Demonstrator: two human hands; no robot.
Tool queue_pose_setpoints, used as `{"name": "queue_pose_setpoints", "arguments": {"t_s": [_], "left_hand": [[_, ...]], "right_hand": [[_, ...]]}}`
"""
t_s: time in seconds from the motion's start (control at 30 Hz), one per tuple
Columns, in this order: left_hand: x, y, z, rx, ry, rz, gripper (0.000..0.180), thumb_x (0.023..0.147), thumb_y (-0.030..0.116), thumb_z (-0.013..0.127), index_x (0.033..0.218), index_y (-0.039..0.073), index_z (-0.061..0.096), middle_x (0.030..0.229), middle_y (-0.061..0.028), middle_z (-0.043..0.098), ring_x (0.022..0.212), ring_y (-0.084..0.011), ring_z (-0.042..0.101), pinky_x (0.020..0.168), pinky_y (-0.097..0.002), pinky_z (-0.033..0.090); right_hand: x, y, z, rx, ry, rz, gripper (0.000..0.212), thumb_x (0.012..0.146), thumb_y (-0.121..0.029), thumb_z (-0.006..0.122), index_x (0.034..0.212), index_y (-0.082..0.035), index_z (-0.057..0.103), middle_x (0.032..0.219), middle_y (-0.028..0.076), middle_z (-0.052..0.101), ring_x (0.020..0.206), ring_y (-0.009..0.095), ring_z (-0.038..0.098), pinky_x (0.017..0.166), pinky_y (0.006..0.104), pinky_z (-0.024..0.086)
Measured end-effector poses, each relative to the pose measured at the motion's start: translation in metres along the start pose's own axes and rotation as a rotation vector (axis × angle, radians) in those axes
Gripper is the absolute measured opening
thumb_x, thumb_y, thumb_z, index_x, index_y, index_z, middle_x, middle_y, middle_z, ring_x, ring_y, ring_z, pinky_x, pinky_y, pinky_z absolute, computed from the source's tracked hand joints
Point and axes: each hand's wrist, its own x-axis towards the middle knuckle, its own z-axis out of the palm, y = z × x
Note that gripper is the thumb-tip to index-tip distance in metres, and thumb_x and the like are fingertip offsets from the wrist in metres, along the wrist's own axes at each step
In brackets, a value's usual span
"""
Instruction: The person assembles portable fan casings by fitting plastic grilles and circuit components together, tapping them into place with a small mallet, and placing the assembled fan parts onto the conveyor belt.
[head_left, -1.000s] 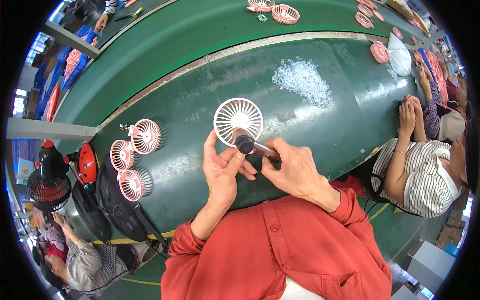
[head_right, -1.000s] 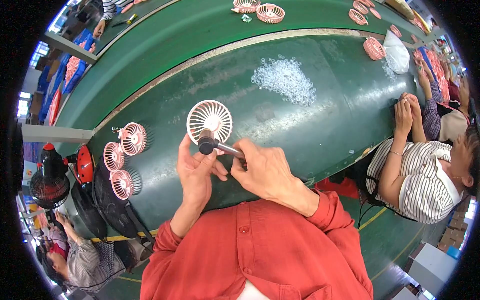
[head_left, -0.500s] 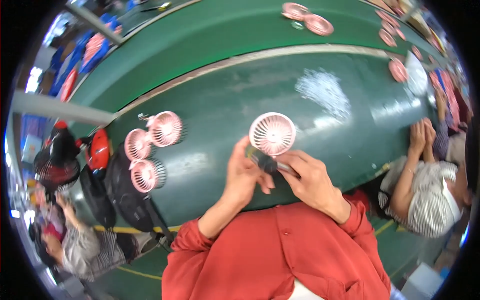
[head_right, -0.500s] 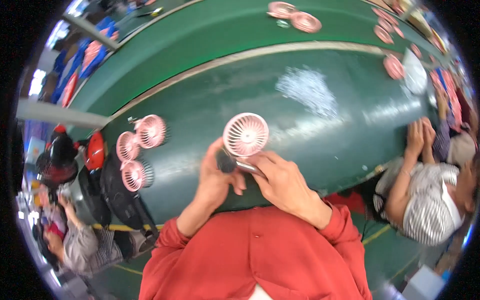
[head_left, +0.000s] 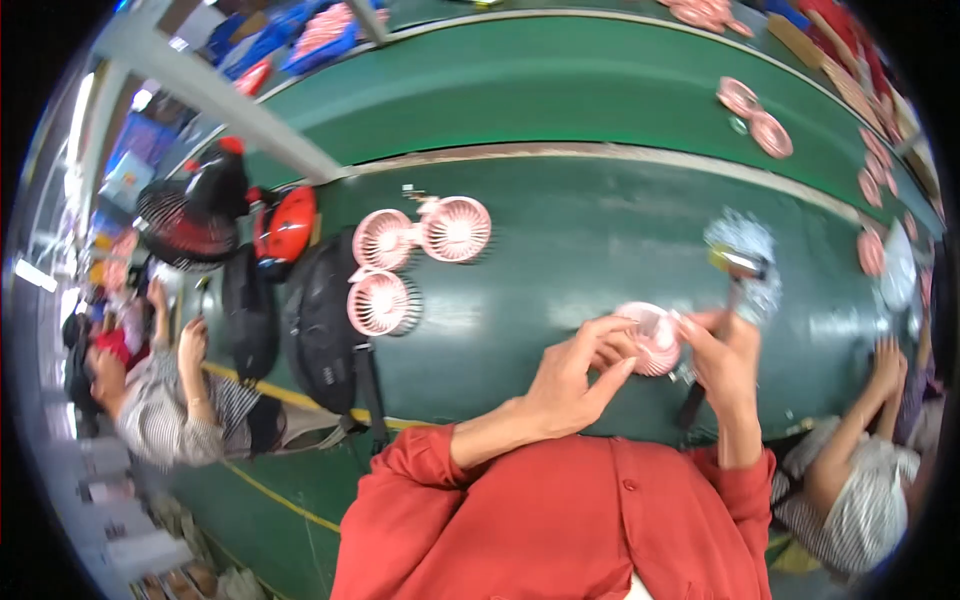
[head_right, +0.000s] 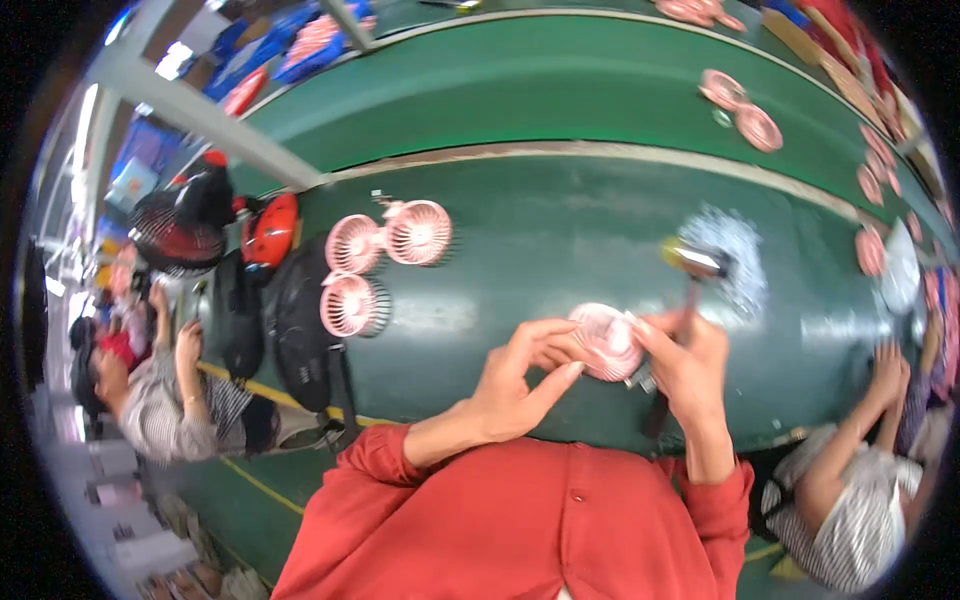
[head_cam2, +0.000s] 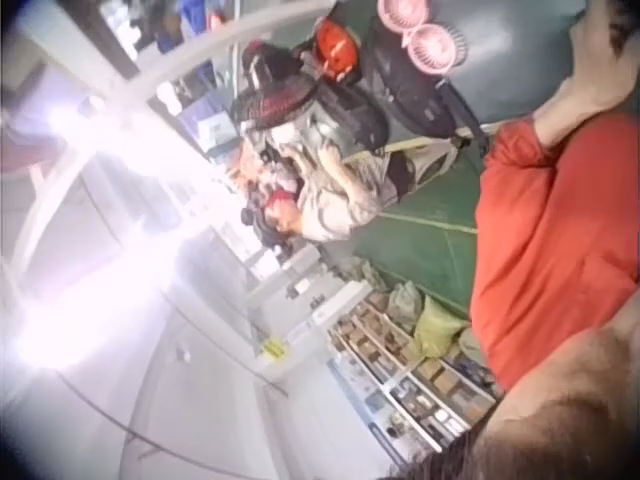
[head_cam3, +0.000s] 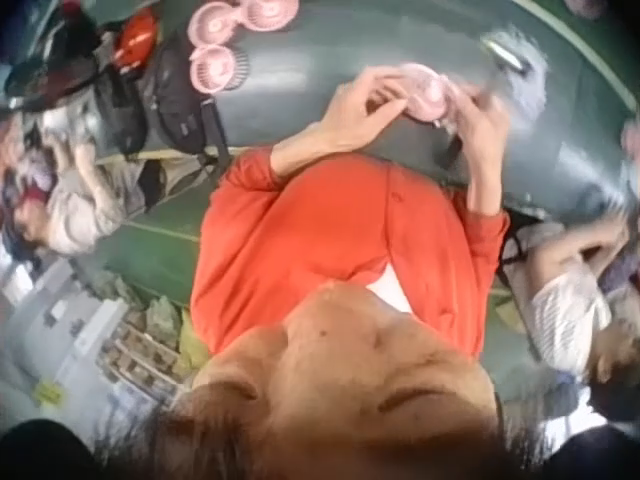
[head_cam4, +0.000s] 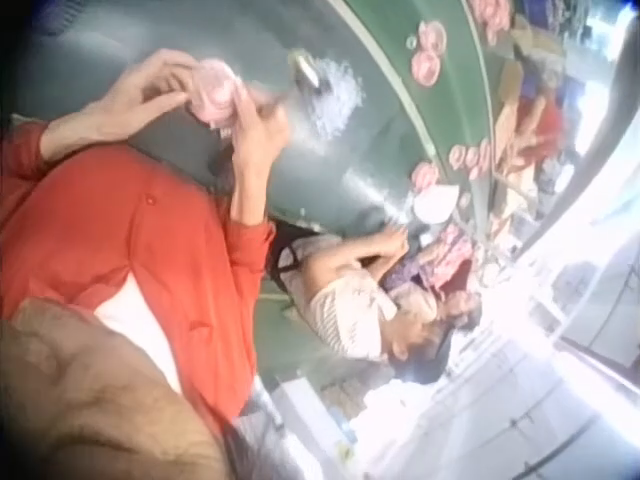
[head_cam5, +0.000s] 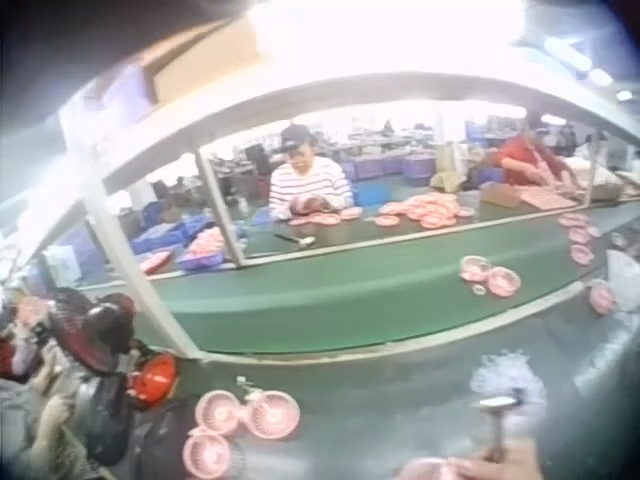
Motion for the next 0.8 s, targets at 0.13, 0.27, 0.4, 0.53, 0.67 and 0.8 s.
{"name": "queue_pose_setpoints", "arguments": {"t_s": [0.13, 0.27, 0.4, 0.53, 0.67, 0.8], "left_hand": [[0.006, -0.002, 0.002, 0.705, -0.174, 0.322, 0.05, 0.074, 0.021, 0.077, 0.118, 0.005, 0.06, 0.124, -0.0125, 0.053, 0.119, -0.0317, 0.051, 0.092, -0.0462, 0.042], [0.005, -0.023, 0.008, 0.772, -0.216, 0.311, 0.045, 0.073, 0.015, 0.078, 0.115, 0.007, 0.062, 0.122, -0.0126, 0.052, 0.117, -0.0331, 0.052, 0.095, -0.0477, 0.041], [0.009, -0.026, 0.01, 0.759, -0.212, 0.318, 0.041, 0.074, 0.014, 0.078, 0.113, 0.008, 0.065, 0.119, -0.0126, 0.054, 0.115, -0.0328, 0.053, 0.093, -0.0464, 0.043], [0.008, -0.026, 0.013, 0.787, -0.199, 0.325, 0.041, 0.075, 0.014, 0.078, 0.113, 0.007, 0.066, 0.116, -0.0125, 0.056, 0.113, -0.0327, 0.054, 0.091, -0.0456, 0.045], [0.008, -0.026, 0.015, 0.771, -0.19, 0.328, 0.04, 0.075, 0.014, 0.078, 0.112, 0.007, 0.067, 0.116, -0.0122, 0.057, 0.112, -0.0327, 0.054, 0.091, -0.0456, 0.045], [0.009, -0.02, 0.011, 0.785, -0.205, 0.324, 0.041, 0.072, 0.013, 0.079, 0.111, 0.009, 0.067, 0.116, -0.0104, 0.057, 0.112, -0.0327, 0.054, 0.088, -0.0448, 0.046]], "right_hand": [[0.04, 0.031, 0.007, -0.293, -0.021, -0.112, 0.02, 0.083, -0.016, 0.075, 0.079, 0.003, 0.071, 0.059, -0.002, 0.057, 0.049, 0.006, 0.046, 0.042, 0.0263, 0.033], [0.043, 0.037, -0.003, -0.763, -0.027, -0.179, 0.028, 0.086, -0.022, 0.074, 0.082, 0.006, 0.07, 0.054, 0.008, 0.057, 0.051, 0.016, 0.052, 0.049, 0.0369, 0.041], [0.022, 0.034, -0.021, -0.676, 0.071, -0.405, 0.027, 0.088, -0.017, 0.07, 0.103, 0.005, 0.068, 0.085, 0.019, 0.064, 0.069, 0.033, 0.062, 0.063, 0.0404, 0.047], [-0.006, 0.024, -0.032, -0.493, 0.149, -0.444, 0.027, 0.095, -0.007, 0.06, 0.12, 0.003, 0.061, 0.081, 0.011, 0.057, 0.066, 0.019, 0.056, 0.059, 0.0304, 0.044], [-0.028, 0.032, -0.025, -0.555, 0.203, -0.688, 0.025, 0.095, -0.001, 0.054, 0.119, 0.003, 0.06, 0.076, 0.013, 0.055, 0.061, 0.024, 0.055, 0.057, 0.0356, 0.045], [-0.013, 0.064, -0.028, -0.772, 0.055, -0.508, 0.014, 0.098, -0.011, 0.054, 0.098, 0.002, 0.058, 0.073, 0.017, 0.058, 0.062, 0.032, 0.058, 0.058, 0.0392, 0.047]]}}
